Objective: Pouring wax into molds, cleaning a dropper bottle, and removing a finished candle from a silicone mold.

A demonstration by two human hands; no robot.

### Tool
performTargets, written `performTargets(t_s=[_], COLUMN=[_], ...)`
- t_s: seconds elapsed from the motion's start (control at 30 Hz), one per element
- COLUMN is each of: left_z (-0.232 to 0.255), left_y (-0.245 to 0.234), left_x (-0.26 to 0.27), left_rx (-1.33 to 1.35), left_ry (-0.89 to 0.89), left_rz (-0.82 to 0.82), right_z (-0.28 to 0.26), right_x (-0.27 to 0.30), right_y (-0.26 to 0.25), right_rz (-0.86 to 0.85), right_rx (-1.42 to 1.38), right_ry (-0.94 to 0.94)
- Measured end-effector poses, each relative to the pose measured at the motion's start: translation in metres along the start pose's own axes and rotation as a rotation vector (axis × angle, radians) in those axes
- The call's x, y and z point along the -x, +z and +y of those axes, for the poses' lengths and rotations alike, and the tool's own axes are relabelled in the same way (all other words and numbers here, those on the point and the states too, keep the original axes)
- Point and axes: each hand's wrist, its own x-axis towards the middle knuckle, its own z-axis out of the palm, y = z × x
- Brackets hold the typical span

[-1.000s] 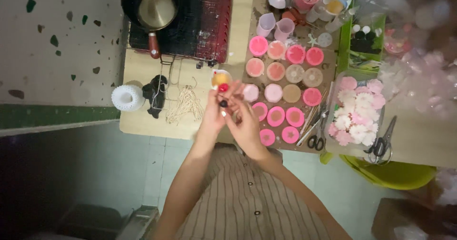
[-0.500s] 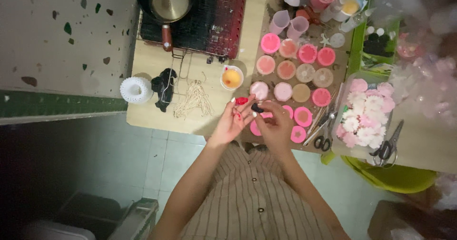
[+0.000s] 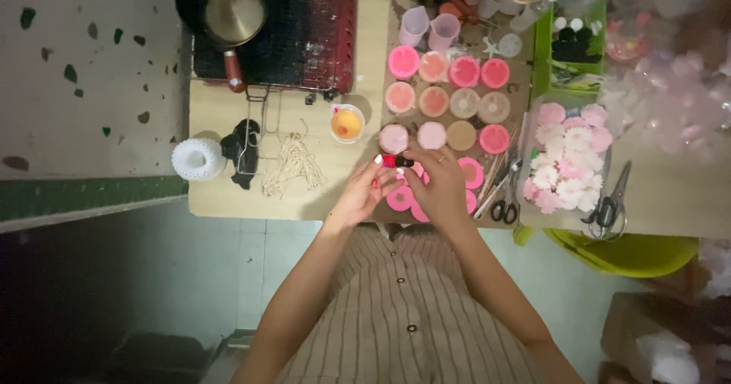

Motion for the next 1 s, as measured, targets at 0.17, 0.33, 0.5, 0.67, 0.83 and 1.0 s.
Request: performTargets(t_s=[0.17, 0.33, 0.5, 0.67, 0.83, 1.0], left_z=[-0.003, -0.021, -0.037, -0.06, -0.087, -0.137], left_y=[0.025, 0.021, 0.054, 0.053, 0.076, 0.065], left_x=[-0.009, -0.033, -0.056, -0.068, -0.063, -0.067], left_rx=[-0.068, -0.165, -0.298, -0.308, -0.322, -0.402], left_ry=[-0.061, -0.078, -0.056, -0.079, -0.073, 0.08], left_rz=[0.047, 0.053, 0.149, 0.147, 0.154, 0.268], right_z=[0.028, 0.048, 0.053, 0.071, 0.099, 0.152], right_x=[0.007, 0.011, 0.012, 0.025, 0.047, 0.076], right_y=[-0.011, -0.032, -0.058, -0.086, -0.091, -0.079], right_rz=[0.003, 0.0, 0.076, -0.096, -0.107, -0.048], right_rx=[-0.093, 0.003, -0.101, -0.154, -0.196, -0.441], right_ry=[0.055, 0.02, 0.366, 0.233, 0.29, 0.514])
